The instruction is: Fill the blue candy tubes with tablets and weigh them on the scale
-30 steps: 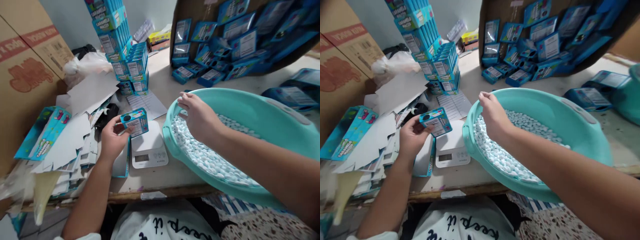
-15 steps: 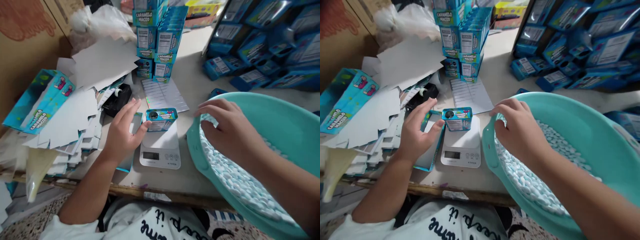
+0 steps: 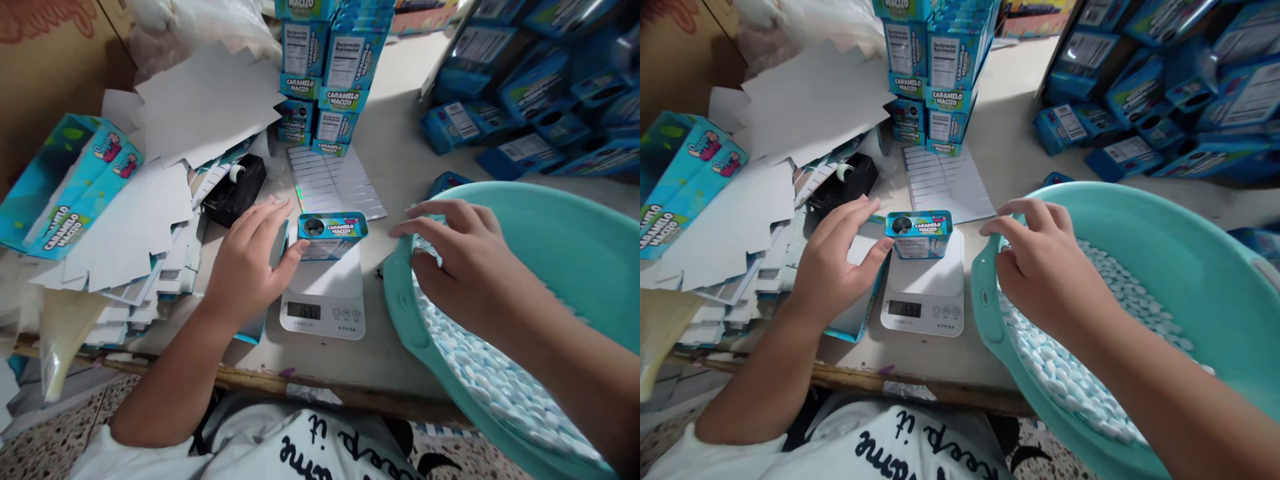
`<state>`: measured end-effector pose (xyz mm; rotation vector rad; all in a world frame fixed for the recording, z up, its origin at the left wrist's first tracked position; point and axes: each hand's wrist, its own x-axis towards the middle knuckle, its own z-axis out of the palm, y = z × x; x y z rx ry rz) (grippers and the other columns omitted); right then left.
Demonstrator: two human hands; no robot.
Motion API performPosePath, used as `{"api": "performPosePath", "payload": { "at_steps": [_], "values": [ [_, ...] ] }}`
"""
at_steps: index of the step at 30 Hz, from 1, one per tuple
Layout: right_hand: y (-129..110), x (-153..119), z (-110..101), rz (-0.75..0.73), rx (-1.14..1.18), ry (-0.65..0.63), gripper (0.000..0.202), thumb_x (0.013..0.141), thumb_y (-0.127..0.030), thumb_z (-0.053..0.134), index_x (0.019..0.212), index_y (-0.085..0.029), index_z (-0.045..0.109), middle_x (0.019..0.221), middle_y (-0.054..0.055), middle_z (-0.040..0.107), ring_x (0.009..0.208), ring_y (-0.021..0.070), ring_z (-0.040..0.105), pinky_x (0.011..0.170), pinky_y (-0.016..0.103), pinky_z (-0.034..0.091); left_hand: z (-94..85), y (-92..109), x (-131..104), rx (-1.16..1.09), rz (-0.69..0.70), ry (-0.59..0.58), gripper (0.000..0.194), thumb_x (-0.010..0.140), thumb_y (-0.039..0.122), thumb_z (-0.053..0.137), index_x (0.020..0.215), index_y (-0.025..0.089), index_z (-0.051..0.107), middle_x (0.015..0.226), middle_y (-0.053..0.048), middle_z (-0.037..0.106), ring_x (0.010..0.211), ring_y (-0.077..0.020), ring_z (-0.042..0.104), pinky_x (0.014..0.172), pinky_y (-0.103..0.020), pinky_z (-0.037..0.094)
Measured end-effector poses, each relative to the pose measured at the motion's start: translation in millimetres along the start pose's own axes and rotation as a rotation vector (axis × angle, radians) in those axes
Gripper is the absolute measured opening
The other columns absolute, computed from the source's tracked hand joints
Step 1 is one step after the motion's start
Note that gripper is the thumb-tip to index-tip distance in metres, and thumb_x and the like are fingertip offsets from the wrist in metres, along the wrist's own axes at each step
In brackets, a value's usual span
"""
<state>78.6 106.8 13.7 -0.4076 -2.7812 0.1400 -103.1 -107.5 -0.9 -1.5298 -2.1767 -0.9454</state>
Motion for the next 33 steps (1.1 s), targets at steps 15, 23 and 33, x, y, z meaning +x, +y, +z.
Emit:
{"api": "performPosePath", "payload": {
  "at_steps": [15,23,33],
  "values": [
    [-15,8,-4,0.317,0.545,0.091,0.035,0.072,-0.015,0.051,0.099,-0.026,0.069,0.118,0.008,0.068,0.125,0.034,0.053,0.109,0.06,0.044,14.8,4,2,-0.261,-0.175,-0.128,0.032,0.094,0.026,0.066,0.124,0.019,0.06,0.109,-0.008,0.071,0.1,-0.0214,0.07,0.082,-0.032,0.06],
    [-20,20,-20,0.923,1.812,0.28,0.026,0.097,-0.041,0.047,0.098,-0.024,0.067,0.098,0.007,0.073,0.096,0.0229,0.07,0.081,0.037,0.062,13.8,67,52,0.13,0.4,0.172,0.032,0.101,0.016,0.054,0.131,0.022,0.064,0.107,-0.008,0.066,0.102,-0.0225,0.06,0.094,-0.038,0.052],
    [-18,27,-39,1.095,1.973,0.456,0.048,0.108,-0.041,0.028,0.079,-0.021,0.061,0.07,0.003,0.066,0.075,0.0194,0.071,0.072,0.032,0.061,36.3,93,84,0.322,0.779,0.156,0.026,0.102,0.012,0.054,0.123,0.024,0.066,0.104,-0.002,0.069,0.103,-0.0188,0.062,0.088,-0.031,0.052]
  ]
}}
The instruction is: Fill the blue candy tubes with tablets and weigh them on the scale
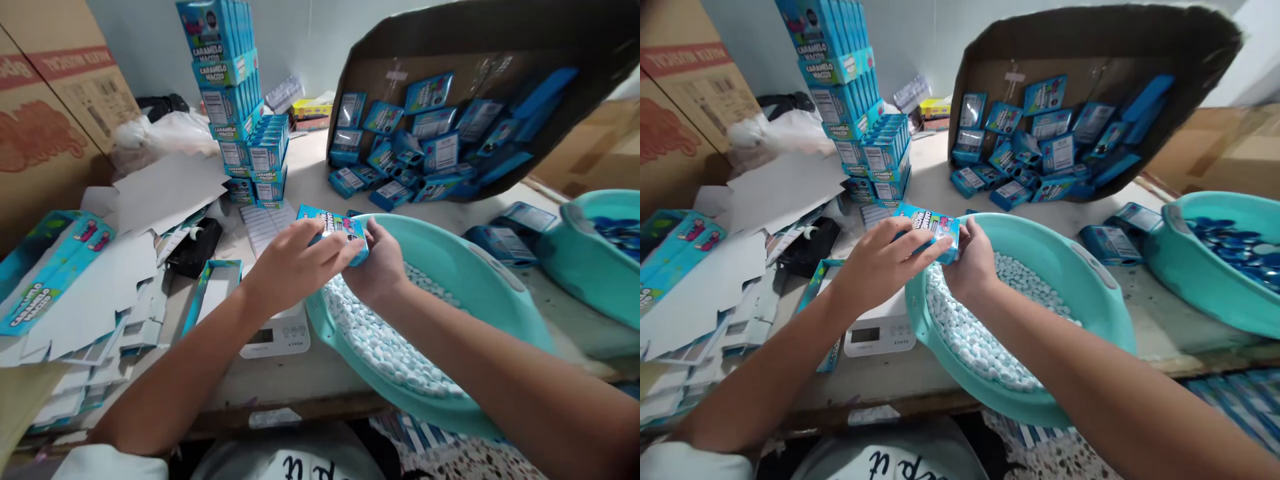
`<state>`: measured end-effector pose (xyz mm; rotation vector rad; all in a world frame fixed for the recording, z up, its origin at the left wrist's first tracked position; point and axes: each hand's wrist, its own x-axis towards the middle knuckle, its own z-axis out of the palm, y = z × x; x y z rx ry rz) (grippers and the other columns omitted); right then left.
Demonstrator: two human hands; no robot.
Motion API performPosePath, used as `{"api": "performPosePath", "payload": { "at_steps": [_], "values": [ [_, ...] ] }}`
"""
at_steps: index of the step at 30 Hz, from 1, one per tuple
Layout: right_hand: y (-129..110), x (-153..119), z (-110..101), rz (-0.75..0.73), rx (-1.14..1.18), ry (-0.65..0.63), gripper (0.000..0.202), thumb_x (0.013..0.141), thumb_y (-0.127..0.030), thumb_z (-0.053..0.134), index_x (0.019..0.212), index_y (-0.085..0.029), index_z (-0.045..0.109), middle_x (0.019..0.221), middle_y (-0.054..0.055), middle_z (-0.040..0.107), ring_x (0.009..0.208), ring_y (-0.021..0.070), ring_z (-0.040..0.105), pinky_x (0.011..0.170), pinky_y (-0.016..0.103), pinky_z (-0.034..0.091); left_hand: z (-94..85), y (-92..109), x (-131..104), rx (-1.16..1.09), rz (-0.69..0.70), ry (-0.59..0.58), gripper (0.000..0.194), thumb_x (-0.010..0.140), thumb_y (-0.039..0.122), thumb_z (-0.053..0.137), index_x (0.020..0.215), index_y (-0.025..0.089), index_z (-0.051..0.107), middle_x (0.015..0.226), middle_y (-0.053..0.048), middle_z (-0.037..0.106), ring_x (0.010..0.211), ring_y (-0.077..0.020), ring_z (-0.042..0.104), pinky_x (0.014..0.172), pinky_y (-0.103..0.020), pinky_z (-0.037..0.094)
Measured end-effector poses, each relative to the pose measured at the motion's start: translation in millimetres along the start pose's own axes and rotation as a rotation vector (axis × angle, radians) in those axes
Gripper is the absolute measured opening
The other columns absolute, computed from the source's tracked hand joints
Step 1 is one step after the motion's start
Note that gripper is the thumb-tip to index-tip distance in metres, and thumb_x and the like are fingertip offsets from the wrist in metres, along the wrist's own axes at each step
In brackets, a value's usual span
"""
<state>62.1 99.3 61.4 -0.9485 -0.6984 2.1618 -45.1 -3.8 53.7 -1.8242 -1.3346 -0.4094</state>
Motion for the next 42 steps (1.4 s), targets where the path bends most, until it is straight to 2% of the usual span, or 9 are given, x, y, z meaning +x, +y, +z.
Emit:
{"api": "performPosePath", "payload": {
  "at_steps": [6,10,14,17,21,29,34,39,42],
  "values": [
    [6,9,-8,-0.097,-0.068,0.033,0.035,0.101,-0.039,0.046,0.073,-0.023,0.058,0.068,0.001,0.066,0.082,0.0207,0.071,0.081,0.033,0.061,-2.6,4,7,-0.004,0.003,0.045,0.023,0.101,0.011,0.055,0.119,0.021,0.068,0.103,-0.003,0.07,0.098,-0.0195,0.062,0.087,-0.032,0.053],
    [5,21,-20,-0.497,-0.311,0.029,0.012,0.089,-0.032,0.061,0.088,-0.023,0.067,0.097,0.003,0.075,0.107,0.0219,0.069,0.105,0.038,0.052,-6.6,2,3,0.03,-0.011,0.05,0.027,0.099,0.009,0.058,0.122,0.02,0.067,0.106,-0.004,0.07,0.097,-0.0198,0.062,0.087,-0.032,0.054],
    [-2,22,-25,-0.789,-0.443,-0.048,0.018,0.089,-0.033,0.06,0.104,-0.027,0.066,0.122,0.002,0.072,0.123,0.021,0.063,0.115,0.042,0.042,-18.0,-4,-13,-0.069,-0.121,0.074,0.032,0.1,0.01,0.056,0.128,0.021,0.065,0.107,-0.007,0.069,0.1,-0.0201,0.062,0.092,-0.034,0.055],
    [-3,15,-23,-0.78,-0.517,-0.103,0.017,0.091,-0.033,0.058,0.104,-0.029,0.066,0.122,0.002,0.071,0.125,0.0211,0.062,0.116,0.043,0.041,-31.4,-11,-36,-0.189,-0.308,0.061,0.032,0.1,0.019,0.059,0.131,0.019,0.063,0.11,-0.01,0.067,0.104,-0.0215,0.063,0.094,-0.035,0.056],
    [6,9,-19,-0.614,-0.623,-0.232,0.012,0.085,-0.029,0.063,0.095,-0.026,0.07,0.105,0.003,0.075,0.113,0.0233,0.067,0.108,0.044,0.046,-41.3,-19,-76,-0.34,-0.673,0.066,0.035,0.095,0.035,0.068,0.126,0.019,0.065,0.106,-0.008,0.064,0.098,-0.0197,0.066,0.089,-0.032,0.06],
    [27,9,-20,-0.476,-0.933,-0.316,0.013,0.08,-0.031,0.065,0.084,-0.023,0.075,0.098,0.005,0.076,0.101,0.0263,0.067,0.099,0.046,0.048,-13.1,-17,-129,-0.937,-1.254,-0.104,0.043,0.083,0.044,0.078,0.116,0.019,0.064,0.112,-0.009,0.07,0.102,-0.0225,0.072,0.095,-0.039,0.062],
    [25,8,-21,-0.444,-1.118,-0.34,0.016,0.086,-0.037,0.064,0.088,-0.025,0.074,0.107,0.007,0.075,0.103,0.0293,0.068,0.092,0.046,0.052,-11.8,-16,-132,-1.021,-1.225,-0.195,0.04,0.087,0.04,0.074,0.121,0.021,0.064,0.124,-0.011,0.071,0.115,-0.0269,0.07,0.106,-0.046,0.057],
    [29,12,-30,-0.718,-1.405,-0.469,0.017,0.091,-0.032,0.058,0.09,-0.027,0.073,0.11,0.008,0.075,0.129,0.0332,0.058,0.101,0.05,0.05,-20.7,-18,-132,-0.853,-1.211,-0.337,0.048,0.09,0.037,0.072,0.134,0.023,0.061,0.137,-0.013,0.066,0.13,-0.0322,0.061,0.112,-0.055,0.05],
    [32,15,-33,-0.84,-1.526,-0.585,0.022,0.096,-0.032,0.052,0.09,-0.027,0.072,0.103,0.007,0.076,0.13,0.0334,0.057,0.11,0.057,0.042,-25.2,-21,-136,-0.776,-1.185,-0.24,0.068,0.091,0.046,0.071,0.15,0.021,0.048,0.149,-0.015,0.057,0.139,-0.0319,0.055,0.119,-0.054,0.043]
  ]
}}
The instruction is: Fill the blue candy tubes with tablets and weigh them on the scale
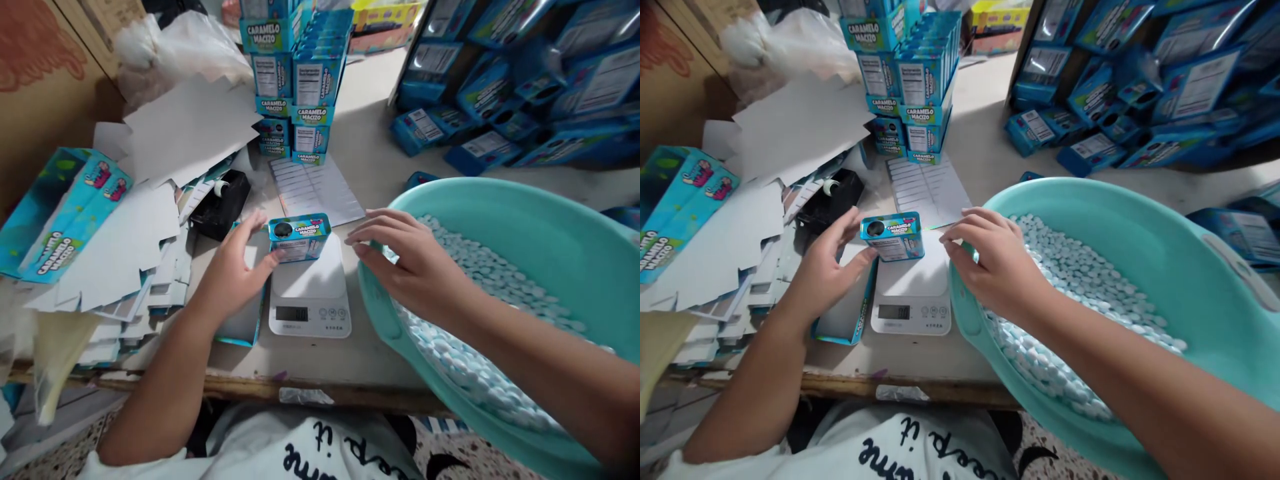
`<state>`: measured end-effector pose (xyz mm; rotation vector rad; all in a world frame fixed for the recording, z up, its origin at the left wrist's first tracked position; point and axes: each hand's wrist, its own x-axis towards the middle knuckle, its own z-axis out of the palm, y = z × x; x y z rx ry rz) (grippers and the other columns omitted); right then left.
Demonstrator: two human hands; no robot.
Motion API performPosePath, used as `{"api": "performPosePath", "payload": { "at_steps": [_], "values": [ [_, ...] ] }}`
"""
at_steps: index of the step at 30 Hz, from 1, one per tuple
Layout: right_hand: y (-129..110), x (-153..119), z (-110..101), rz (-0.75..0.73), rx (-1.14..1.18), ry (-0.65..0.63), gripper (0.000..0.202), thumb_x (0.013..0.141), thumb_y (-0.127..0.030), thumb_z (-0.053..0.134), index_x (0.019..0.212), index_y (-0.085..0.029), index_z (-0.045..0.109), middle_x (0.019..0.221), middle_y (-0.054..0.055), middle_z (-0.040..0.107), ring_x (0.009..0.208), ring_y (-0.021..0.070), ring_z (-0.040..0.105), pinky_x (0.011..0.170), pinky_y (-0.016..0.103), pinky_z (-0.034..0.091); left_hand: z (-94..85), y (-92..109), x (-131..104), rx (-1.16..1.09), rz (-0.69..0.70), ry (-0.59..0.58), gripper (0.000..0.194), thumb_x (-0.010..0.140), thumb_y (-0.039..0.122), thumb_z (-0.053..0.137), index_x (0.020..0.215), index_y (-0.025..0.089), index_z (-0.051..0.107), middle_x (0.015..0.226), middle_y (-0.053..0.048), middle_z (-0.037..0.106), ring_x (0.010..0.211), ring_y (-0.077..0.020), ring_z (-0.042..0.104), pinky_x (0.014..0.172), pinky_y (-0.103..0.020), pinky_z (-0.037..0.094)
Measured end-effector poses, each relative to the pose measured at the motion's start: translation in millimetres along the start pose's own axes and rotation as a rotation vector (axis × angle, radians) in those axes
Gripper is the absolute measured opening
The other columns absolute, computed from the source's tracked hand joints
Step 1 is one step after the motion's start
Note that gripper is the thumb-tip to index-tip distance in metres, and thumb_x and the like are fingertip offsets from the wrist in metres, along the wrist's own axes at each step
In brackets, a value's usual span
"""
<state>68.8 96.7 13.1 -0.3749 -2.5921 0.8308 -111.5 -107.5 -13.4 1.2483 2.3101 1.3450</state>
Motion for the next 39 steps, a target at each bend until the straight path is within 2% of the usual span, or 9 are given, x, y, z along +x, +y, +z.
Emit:
{"api": "performPosePath", "payload": {
  "at_steps": [2,5,10,22,39],
  "values": [
    [1,0,1,-0.041,-0.068,-0.039,0.027,0.1,-0.032,0.047,0.089,-0.027,0.071,0.107,0.007,0.076,0.13,0.0338,0.057,0.111,0.059,0.038,-3.6,-2,-1,0.018,0.064,0.068,0.074,0.092,0.053,0.069,0.154,0.02,0.043,0.151,-0.016,0.055,0.14,-0.0312,0.054,0.12,-0.051,0.043],
    [0,-1,1,-0.045,-0.125,-0.074,0.031,0.102,-0.033,0.043,0.09,-0.027,0.071,0.11,0.007,0.076,0.133,0.0351,0.055,0.11,0.062,0.036,-7.1,-2,-2,0.108,0.131,0.127,0.074,0.095,0.058,0.065,0.155,0.021,0.041,0.15,-0.015,0.055,0.139,-0.0308,0.055,0.118,-0.05,0.045],
    [-1,0,-1,-0.026,-0.15,-0.091,0.031,0.1,-0.033,0.043,0.089,-0.028,0.071,0.111,0.008,0.075,0.132,0.0354,0.055,0.108,0.062,0.035,-8.9,3,-2,0.212,0.194,0.119,0.067,0.1,0.058,0.054,0.155,0.021,0.042,0.148,-0.015,0.057,0.136,-0.0293,0.057,0.115,-0.047,0.049],
    [1,1,2,-0.015,-0.101,-0.079,0.027,0.098,-0.035,0.047,0.087,-0.031,0.071,0.107,0.007,0.075,0.131,0.0368,0.054,0.108,0.064,0.033,-12.9,6,-2,0.285,0.226,0.162,0.059,0.103,0.054,0.05,0.15,0.02,0.046,0.143,-0.014,0.061,0.133,-0.0262,0.058,0.115,-0.044,0.049],
    [3,1,5,-0.041,-0.11,-0.055,0.029,0.099,-0.036,0.046,0.085,-0.031,0.071,0.104,0.006,0.075,0.129,0.0362,0.056,0.109,0.063,0.035,-13.6,8,-1,0.344,0.228,0.135,0.052,0.103,0.051,0.051,0.142,0.017,0.054,0.136,-0.013,0.063,0.129,-0.0256,0.059,0.111,-0.04,0.052]
  ]
}}
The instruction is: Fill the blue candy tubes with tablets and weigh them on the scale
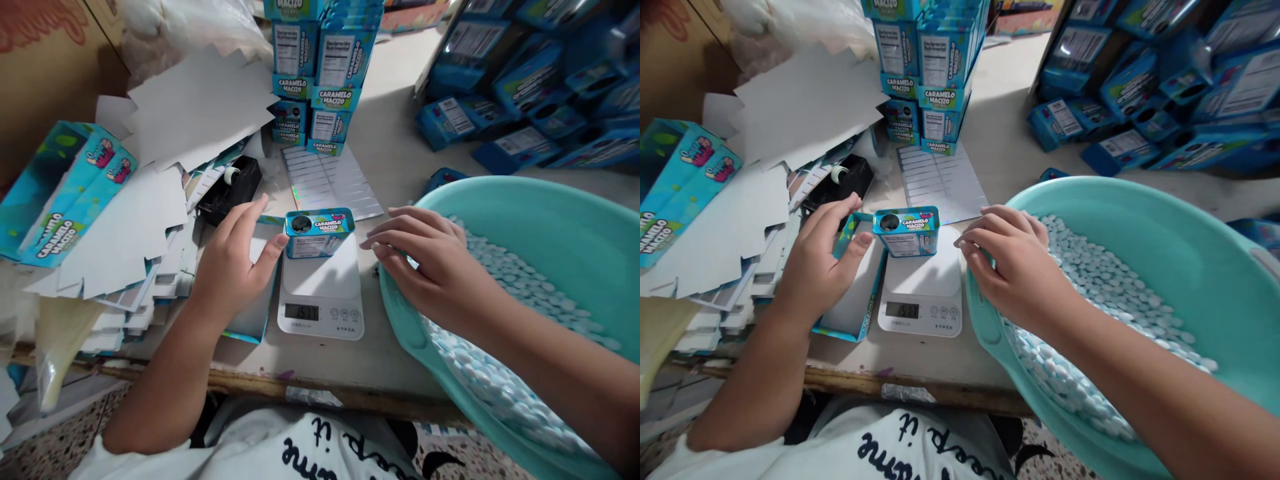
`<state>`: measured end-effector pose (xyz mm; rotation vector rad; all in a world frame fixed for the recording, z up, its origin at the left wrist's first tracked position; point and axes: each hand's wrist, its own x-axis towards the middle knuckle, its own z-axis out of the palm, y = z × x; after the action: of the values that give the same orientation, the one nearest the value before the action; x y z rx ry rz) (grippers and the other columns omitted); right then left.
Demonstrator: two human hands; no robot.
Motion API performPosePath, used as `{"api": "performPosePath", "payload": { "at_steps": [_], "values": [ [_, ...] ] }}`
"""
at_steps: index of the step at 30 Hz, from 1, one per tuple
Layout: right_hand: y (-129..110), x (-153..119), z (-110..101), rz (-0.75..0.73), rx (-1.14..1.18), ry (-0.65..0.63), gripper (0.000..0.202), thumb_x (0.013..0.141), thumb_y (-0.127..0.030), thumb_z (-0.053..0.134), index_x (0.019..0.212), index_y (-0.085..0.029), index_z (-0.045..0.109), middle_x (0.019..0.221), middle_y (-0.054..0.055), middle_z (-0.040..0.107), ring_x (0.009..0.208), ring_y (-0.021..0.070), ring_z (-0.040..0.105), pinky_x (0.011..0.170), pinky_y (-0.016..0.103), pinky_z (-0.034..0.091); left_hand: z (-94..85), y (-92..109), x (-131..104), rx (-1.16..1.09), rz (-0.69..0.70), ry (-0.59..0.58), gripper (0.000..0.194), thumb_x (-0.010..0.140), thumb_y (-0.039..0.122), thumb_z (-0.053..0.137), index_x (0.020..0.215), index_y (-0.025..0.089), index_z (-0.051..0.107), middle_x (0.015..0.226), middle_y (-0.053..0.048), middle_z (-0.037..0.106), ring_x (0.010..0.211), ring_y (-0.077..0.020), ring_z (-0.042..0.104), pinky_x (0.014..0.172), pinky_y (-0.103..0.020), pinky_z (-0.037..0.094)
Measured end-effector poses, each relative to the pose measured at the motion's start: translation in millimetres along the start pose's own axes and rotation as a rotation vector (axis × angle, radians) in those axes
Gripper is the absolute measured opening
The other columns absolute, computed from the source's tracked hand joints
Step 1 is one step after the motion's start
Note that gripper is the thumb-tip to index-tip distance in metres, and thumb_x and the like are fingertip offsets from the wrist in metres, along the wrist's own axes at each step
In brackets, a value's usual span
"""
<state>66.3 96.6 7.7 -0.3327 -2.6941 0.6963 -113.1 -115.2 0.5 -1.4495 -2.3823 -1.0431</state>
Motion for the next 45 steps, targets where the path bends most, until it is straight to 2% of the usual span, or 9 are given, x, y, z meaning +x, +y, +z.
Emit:
{"api": "performPosePath", "payload": {
  "at_steps": [10,15,21,24,27,30,36,41,45],
  "values": [
    [-1,3,-3,0.018,0.003,-0.031,0.029,0.097,-0.035,0.047,0.084,-0.031,0.073,0.103,0.007,0.075,0.128,0.0366,0.057,0.109,0.064,0.035,7.7,0,0,-0.051,-0.034,-0.03,0.048,0.099,0.043,0.057,0.139,0.016,0.056,0.136,-0.013,0.064,0.129,-0.0262,0.06,0.112,-0.042,0.05],
    [-10,1,1,0.098,0.108,0.038,0.022,0.093,-0.033,0.052,0.097,-0.029,0.073,0.112,0.008,0.075,0.137,0.0367,0.051,0.114,0.065,0.033,17.4,13,8,-0.126,-0.154,-0.192,0.034,0.085,0.027,0.072,0.117,0.019,0.067,0.109,-0.008,0.072,0.102,-0.0269,0.068,0.088,-0.039,0.059],
    [-14,6,0,0.401,0.879,0.394,0.024,0.093,-0.045,0.054,0.103,-0.027,0.066,0.12,0.006,0.073,0.127,0.027,0.061,0.114,0.049,0.045,11.8,64,24,0.026,0.314,0.043,0.032,0.096,0.031,0.058,0.124,0.019,0.067,0.097,-0.008,0.064,0.091,-0.0237,0.062,0.081,-0.036,0.053],
    [-5,13,-14,0.515,1.2,0.381,0.031,0.088,-0.056,0.056,0.087,-0.025,0.061,0.101,0.009,0.075,0.115,0.0293,0.067,0.102,0.047,0.055,21.4,94,42,0.092,0.453,0.113,0.032,0.102,0.025,0.047,0.125,0.027,0.069,0.097,-0.007,0.064,0.097,-0.0249,0.061,0.087,-0.04,0.05],
    [3,17,-31,0.611,1.301,0.305,0.034,0.09,-0.058,0.05,0.082,-0.026,0.058,0.087,0.009,0.073,0.103,0.0305,0.07,0.09,0.048,0.059,38.0,116,62,0.088,0.567,0.012,0.04,0.107,0.023,0.035,0.107,0.028,0.074,0.088,-0.006,0.063,0.098,-0.0243,0.062,0.085,-0.039,0.048],
    [11,17,-40,0.643,1.339,0.414,0.032,0.09,-0.056,0.051,0.078,-0.026,0.054,0.079,0.006,0.069,0.094,0.0283,0.071,0.084,0.045,0.061,52.0,126,76,0.125,0.679,-0.044,0.042,0.108,0.023,0.033,0.098,0.026,0.074,0.083,-0.005,0.062,0.098,-0.023,0.061,0.083,-0.036,0.045],
    [21,19,-37,0.696,1.278,0.661,0.032,0.091,-0.054,0.044,0.089,-0.025,0.059,0.084,0.007,0.071,0.09,0.0287,0.071,0.08,0.045,0.061,60.5,122,76,0.214,0.747,0.125,0.033,0.1,0.015,0.051,0.123,0.03,0.07,0.097,-0.005,0.068,0.097,-0.0224,0.06,0.081,-0.035,0.046],
    [14,17,-40,0.599,1.024,0.837,0.015,0.09,-0.034,0.052,0.099,-0.026,0.06,0.109,0.005,0.073,0.112,0.0224,0.067,0.106,0.043,0.051,41.4,109,63,0.099,0.595,0.07,0.03,0.095,0.021,0.06,0.123,0.023,0.07,0.097,-0.006,0.068,0.091,-0.0228,0.062,0.08,-0.035,0.052],
    [4,13,-44,0.414,0.804,0.787,0.019,0.09,-0.034,0.054,0.107,-0.028,0.06,0.121,0.003,0.071,0.122,0.0217,0.062,0.113,0.044,0.045,15.2,84,45,-0.033,0.417,0.052,0.032,0.095,0.035,0.066,0.122,0.018,0.07,0.098,-0.008,0.069,0.092,-0.0227,0.066,0.081,-0.034,0.055]
  ]
}}
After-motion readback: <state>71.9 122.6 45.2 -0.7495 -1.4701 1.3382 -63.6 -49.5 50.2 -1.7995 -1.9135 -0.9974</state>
